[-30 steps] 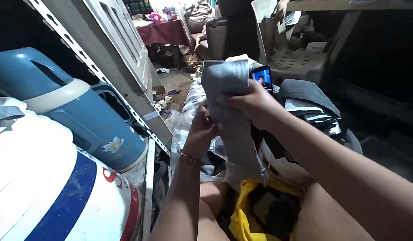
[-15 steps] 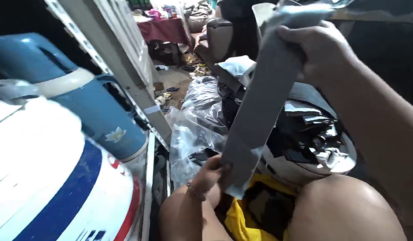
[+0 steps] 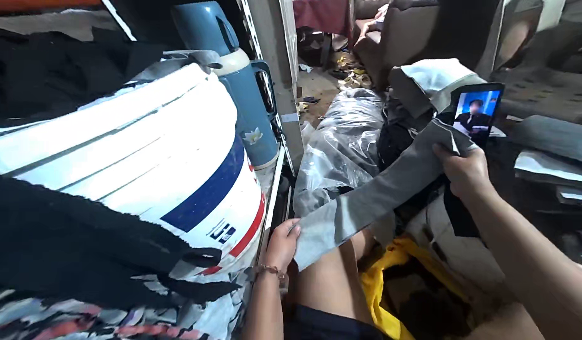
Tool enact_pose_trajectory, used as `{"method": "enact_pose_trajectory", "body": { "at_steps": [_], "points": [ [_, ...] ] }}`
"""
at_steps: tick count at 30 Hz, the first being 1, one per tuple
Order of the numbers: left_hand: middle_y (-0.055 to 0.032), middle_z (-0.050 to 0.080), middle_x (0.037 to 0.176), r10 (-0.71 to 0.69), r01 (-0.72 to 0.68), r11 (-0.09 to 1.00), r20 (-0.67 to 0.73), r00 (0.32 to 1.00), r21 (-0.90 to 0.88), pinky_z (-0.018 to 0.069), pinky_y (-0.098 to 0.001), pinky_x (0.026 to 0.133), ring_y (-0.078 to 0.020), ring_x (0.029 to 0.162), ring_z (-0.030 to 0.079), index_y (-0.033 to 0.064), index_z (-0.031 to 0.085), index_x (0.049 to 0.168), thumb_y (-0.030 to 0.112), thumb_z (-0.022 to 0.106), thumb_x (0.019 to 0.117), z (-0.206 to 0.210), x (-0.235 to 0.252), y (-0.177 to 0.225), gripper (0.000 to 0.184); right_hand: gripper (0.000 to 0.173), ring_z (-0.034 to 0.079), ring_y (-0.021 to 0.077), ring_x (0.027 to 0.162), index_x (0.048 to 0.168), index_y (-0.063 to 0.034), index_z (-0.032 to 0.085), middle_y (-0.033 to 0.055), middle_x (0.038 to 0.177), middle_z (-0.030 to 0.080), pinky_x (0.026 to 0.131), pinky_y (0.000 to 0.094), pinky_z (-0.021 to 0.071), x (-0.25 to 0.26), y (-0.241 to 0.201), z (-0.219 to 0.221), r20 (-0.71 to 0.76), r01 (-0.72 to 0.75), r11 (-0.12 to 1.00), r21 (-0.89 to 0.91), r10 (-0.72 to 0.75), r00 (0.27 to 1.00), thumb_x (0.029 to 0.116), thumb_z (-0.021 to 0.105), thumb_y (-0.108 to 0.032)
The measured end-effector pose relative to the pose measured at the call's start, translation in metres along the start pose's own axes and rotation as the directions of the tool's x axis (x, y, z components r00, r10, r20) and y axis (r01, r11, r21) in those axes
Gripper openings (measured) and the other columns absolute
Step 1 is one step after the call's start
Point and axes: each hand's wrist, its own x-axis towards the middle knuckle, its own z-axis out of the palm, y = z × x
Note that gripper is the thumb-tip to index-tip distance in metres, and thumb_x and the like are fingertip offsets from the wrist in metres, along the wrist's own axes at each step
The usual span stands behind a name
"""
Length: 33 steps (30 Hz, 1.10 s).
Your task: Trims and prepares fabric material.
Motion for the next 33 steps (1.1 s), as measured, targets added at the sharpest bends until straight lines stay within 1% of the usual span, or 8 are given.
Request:
{"method": "enact_pose_trajectory", "body": {
  "at_steps": [4, 12, 15, 18, 21, 24, 28, 33],
  "points": [
    [-0.0219, 0.062, 0.135, -0.097, 0.092, 0.968, 0.009, 0.995, 0.233, 0.0438, -0.0459, 0.110, -0.0314, 0.126, 0.060, -0.0002, 0.059, 0.137, 0.005, 0.047, 0.1065, 0.005, -0.016, -0.010, 0.033, 0.023, 0.065, 0.0325, 0.102, 0.116, 0.0018, 0.068, 0.0232, 0.110, 0.068, 0.090, 0.0602, 0.0485, 0.014, 0.009, -0.004, -0.079, 0.039, 0.997, -0.069, -0.044, 0.996, 0.0951, 0.069, -0.009],
    [-0.0248, 0.068, 0.120, -0.125, 0.130, 0.929, -0.036, 0.991, 0.348, 0.0517, -0.0549, 0.095, -0.0391, 0.109, 0.068, 0.0049, 0.055, 0.140, 0.003, 0.047, 0.1054, 0.005, -0.060, -0.009, 0.036, 0.035, 0.066, 0.0234, 0.095, 0.131, 0.0012, 0.055, 0.0169, 0.113, 0.065, 0.083, 0.0467, 0.0562, 0.011, 0.062, 0.027, 0.158, -0.286, 0.933, 0.219, 0.256, 0.954, 0.0995, 0.064, -0.009],
    [-0.0252, 0.061, 0.134, -0.272, 0.224, 0.814, 0.010, 0.962, 0.536, 0.0477, -0.0552, 0.104, -0.0416, 0.122, 0.061, 0.0088, 0.043, 0.152, -0.001, 0.050, 0.1022, 0.003, -0.059, -0.005, 0.051, 0.051, 0.061, 0.0317, 0.117, 0.148, 0.0001, 0.039, 0.0234, 0.135, 0.056, 0.096, 0.0504, 0.0526, -0.020, 0.107, 0.044, 0.392, -0.579, 0.810, 0.099, 0.503, 0.770, 0.1067, 0.055, -0.024],
    [-0.0252, 0.049, 0.148, -0.093, 0.108, 0.847, -0.055, 0.994, 0.520, 0.0405, -0.0512, 0.114, -0.0422, 0.137, 0.048, 0.0033, 0.050, 0.148, -0.005, 0.054, 0.0970, 0.006, -0.048, 0.003, 0.052, 0.057, 0.051, 0.0352, 0.130, 0.152, 0.0012, 0.036, 0.0258, 0.148, 0.045, 0.105, 0.0499, 0.0444, -0.069, 0.130, 0.055, 0.410, -0.819, 0.573, 0.030, 0.740, 0.533, 0.1087, 0.050, -0.033],
    [-0.0248, 0.059, 0.137, 0.148, -0.127, 0.904, -0.020, 0.989, 0.409, 0.0430, -0.0465, 0.113, -0.0370, 0.130, 0.056, -0.0038, 0.061, 0.134, 0.005, 0.054, 0.1021, 0.016, -0.026, 0.017, 0.034, 0.026, 0.059, 0.0143, 0.069, 0.115, -0.0053, 0.054, 0.0050, 0.085, 0.058, 0.062, 0.0310, 0.0525, -0.135, 0.139, 0.068, 0.446, -0.924, 0.372, 0.086, 0.815, 0.369, 0.1094, 0.047, -0.030],
    [-0.0218, 0.061, 0.135, 0.119, -0.172, 0.857, 0.138, 0.983, 0.486, 0.0429, -0.0463, 0.112, -0.0346, 0.128, 0.058, -0.0007, 0.063, 0.133, 0.022, 0.059, 0.1035, 0.032, 0.006, 0.036, 0.038, 0.033, 0.057, 0.0102, 0.056, 0.089, -0.0131, 0.053, -0.0012, 0.069, 0.058, 0.054, 0.0270, 0.0503, -0.173, 0.136, 0.080, 0.720, -0.968, 0.250, 0.029, 0.666, 0.194, 0.1101, 0.042, -0.036],
    [-0.0254, 0.052, 0.146, -0.132, -0.089, 0.724, 0.264, 0.955, 0.684, 0.0372, -0.0535, 0.116, -0.0412, 0.138, 0.048, 0.0018, 0.056, 0.142, 0.040, 0.068, 0.0978, 0.049, 0.026, 0.057, 0.059, 0.026, 0.048, 0.0058, 0.055, 0.089, -0.0154, 0.055, -0.0047, 0.069, 0.051, 0.053, 0.0228, 0.0433, -0.172, 0.125, 0.093, 0.728, -0.955, 0.293, 0.041, 0.646, 0.230, 0.1044, 0.058, -0.036],
    [-0.0279, 0.059, 0.138, -0.219, -0.048, 0.715, 0.289, 0.932, 0.697, 0.0407, -0.0583, 0.111, -0.0430, 0.132, 0.055, -0.0009, 0.053, 0.144, 0.042, 0.064, 0.1006, 0.046, 0.026, 0.060, 0.061, 0.022, 0.060, 0.0116, 0.074, 0.121, -0.0069, 0.050, 0.0044, 0.089, 0.059, 0.069, 0.0286, 0.0523, -0.165, 0.106, 0.097, 0.723, -0.957, 0.220, 0.189, 0.628, 0.288, 0.1029, 0.059, -0.014]
  ]
}}
